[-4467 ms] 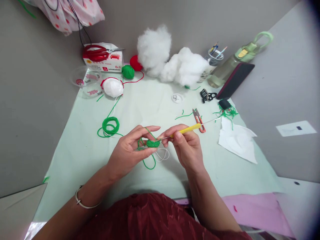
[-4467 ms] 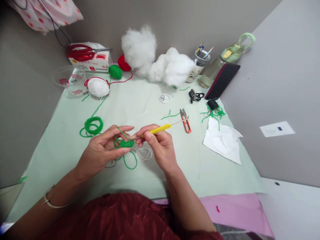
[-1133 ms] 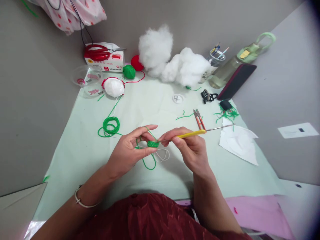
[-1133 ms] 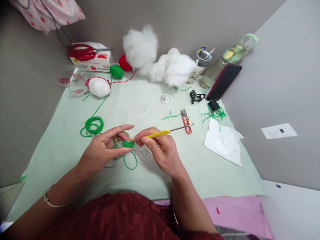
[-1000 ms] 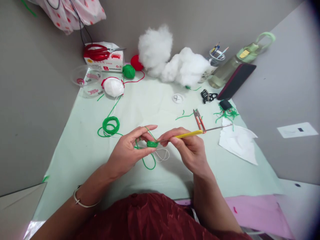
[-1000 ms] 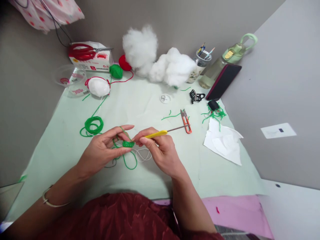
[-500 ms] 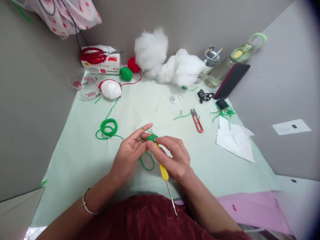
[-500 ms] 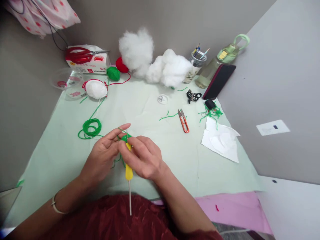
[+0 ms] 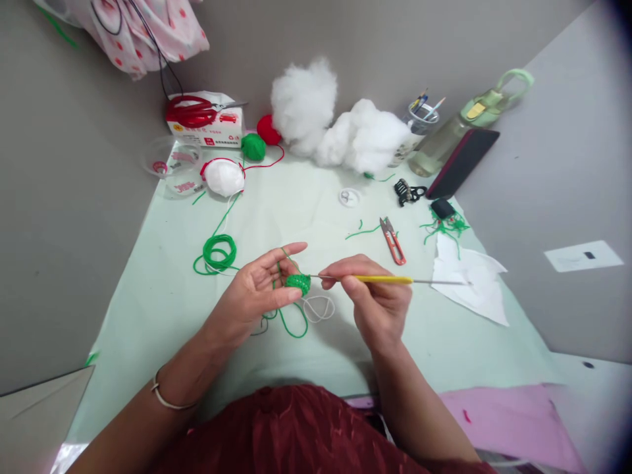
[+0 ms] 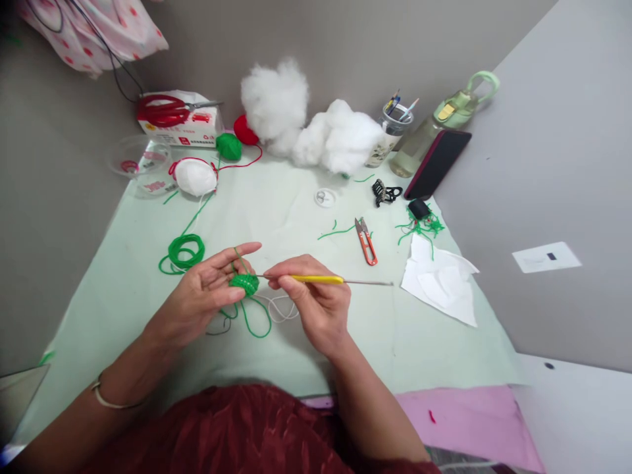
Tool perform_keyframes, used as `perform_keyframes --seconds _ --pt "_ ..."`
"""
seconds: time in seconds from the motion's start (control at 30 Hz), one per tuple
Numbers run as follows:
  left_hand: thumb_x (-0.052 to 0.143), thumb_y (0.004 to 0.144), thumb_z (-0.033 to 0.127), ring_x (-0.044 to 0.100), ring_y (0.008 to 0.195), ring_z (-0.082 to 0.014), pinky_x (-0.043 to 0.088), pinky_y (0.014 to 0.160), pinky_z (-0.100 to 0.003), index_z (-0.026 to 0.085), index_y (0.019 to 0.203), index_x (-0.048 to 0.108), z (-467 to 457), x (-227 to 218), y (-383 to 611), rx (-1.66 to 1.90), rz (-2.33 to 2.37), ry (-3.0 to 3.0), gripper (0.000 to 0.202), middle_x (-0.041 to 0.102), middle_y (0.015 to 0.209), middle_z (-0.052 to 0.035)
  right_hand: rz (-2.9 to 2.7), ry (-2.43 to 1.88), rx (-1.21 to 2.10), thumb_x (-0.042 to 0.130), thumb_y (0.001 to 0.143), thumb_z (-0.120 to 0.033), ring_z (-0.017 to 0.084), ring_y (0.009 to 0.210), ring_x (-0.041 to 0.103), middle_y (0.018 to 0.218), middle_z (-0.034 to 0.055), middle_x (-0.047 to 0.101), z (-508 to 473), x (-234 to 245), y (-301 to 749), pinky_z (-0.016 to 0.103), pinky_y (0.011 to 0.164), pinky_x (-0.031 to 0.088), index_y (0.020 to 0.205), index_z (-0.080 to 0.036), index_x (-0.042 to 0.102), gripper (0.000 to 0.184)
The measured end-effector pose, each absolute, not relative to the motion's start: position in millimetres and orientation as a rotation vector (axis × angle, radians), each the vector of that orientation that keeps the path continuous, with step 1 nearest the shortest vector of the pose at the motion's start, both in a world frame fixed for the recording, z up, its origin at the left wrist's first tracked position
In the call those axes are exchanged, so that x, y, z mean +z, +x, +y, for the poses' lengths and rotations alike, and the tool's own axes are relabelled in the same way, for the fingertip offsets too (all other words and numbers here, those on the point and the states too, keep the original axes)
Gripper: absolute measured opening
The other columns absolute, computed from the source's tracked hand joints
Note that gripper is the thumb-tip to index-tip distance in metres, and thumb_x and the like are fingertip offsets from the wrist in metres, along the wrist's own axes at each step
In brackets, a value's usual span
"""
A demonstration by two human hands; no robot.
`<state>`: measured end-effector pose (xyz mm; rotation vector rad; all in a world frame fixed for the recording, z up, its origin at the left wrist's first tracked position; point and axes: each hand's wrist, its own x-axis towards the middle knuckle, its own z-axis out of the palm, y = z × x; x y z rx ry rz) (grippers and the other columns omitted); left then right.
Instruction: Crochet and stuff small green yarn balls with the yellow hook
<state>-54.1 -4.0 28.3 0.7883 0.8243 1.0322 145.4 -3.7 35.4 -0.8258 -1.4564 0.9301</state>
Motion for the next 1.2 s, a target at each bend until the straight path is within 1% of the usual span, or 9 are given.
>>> perform_keyframes --seconds 0.17,0.47,0.63,0.7,0.77,0.87,0.93,1.1,1.2 --pt "0.088 0.074 0.023 0.052 0.078 -0.0128 0.047 0.070 -0.023 0.026 0.128 0.075 -3 23 -57 0.990 0.800 0.884 0.055 0.060 0.092 -0.0011 -1.216 -0.849 1.221 0.073 0.095 -0.029 0.015 0.064 0.069 0.082 0.0030 0.077 -1 34 148 0.031 0.061 0.059 0.093 -0.025 0.083 0.011" --pt "0.082 0.081 0.016 0.055 0.089 -0.0136 0.047 0.078 -0.022 0.033 0.123 0.079 1 28 -69 0.871 0.800 1.111 0.045 0.058 0.093 -0.0005 -1.111 -0.847 1.342 0.079 0.089 -0.030 0.012 0.055 0.065 0.074 0.0032 0.076 6 38 151 0.026 0.051 0.052 0.082 -0.022 0.083 0.012" --pt "0.083 0.083 0.026 0.058 0.088 -0.0138 0.049 0.075 -0.021 0.032 0.126 0.078 0 25 -66 0.921 0.796 0.978 0.043 0.062 0.098 -0.0015 -1.128 -0.837 1.437 0.076 0.092 -0.033 0.012 0.057 0.067 0.077 0.0024 0.077 9 37 151 0.025 0.053 0.055 0.087 -0.023 0.082 0.013" --pt "0.083 0.084 0.027 0.061 0.093 -0.0152 0.051 0.084 -0.024 0.030 0.126 0.077 -1 21 -61 0.946 0.795 0.896 0.043 0.066 0.100 -0.0019 -1.244 -0.848 1.343 0.072 0.096 -0.030 0.013 0.063 0.069 0.082 0.0020 0.077 5 33 146 0.028 0.059 0.059 0.095 -0.025 0.082 0.011" --pt "0.083 0.083 0.027 0.064 0.098 -0.0171 0.051 0.093 -0.028 0.028 0.128 0.076 -3 19 -54 0.959 0.800 0.809 0.045 0.070 0.103 -0.0029 -1.456 -0.875 1.050 0.069 0.098 -0.022 0.015 0.076 0.073 0.092 0.0031 0.078 -1 27 140 0.031 0.069 0.062 0.105 -0.029 0.081 0.016" --pt "0.084 0.083 0.027 0.067 0.101 -0.0190 0.051 0.094 -0.029 0.025 0.129 0.076 -6 20 -46 0.962 0.776 0.679 0.047 0.075 0.104 -0.0041 -1.727 -0.892 0.483 0.069 0.095 -0.011 0.019 0.096 0.073 0.109 0.0052 0.078 -11 17 132 0.035 0.079 0.063 0.122 -0.034 0.078 0.037" --pt "0.083 0.084 0.027 0.068 0.102 -0.0195 0.051 0.094 -0.029 0.023 0.127 0.077 -7 22 -44 0.934 0.728 0.618 0.044 0.076 0.104 -0.0051 -1.766 -0.876 0.334 0.070 0.094 -0.010 0.020 0.097 0.073 0.113 0.0056 0.077 -15 15 130 0.035 0.078 0.063 0.129 -0.036 0.074 0.043" --pt "0.077 0.089 0.027 0.069 0.104 -0.0195 0.050 0.097 -0.029 0.021 0.130 0.076 -5 24 -48 0.920 0.626 0.574 0.041 0.077 0.117 -0.0084 -1.533 -0.869 0.671 0.066 0.098 -0.013 0.017 0.085 0.073 0.098 0.0036 0.078 -10 27 132 0.034 0.074 0.062 0.113 -0.031 0.080 0.027" --pt "0.077 0.089 0.025 0.067 0.096 -0.0167 0.050 0.092 -0.027 0.019 0.129 0.077 -3 24 -54 0.943 0.628 0.573 0.041 0.076 0.109 -0.0077 -1.325 -0.859 0.891 0.066 0.099 -0.020 0.015 0.073 0.070 0.091 0.0026 0.077 -3 31 136 0.032 0.068 0.059 0.102 -0.027 0.082 0.018"
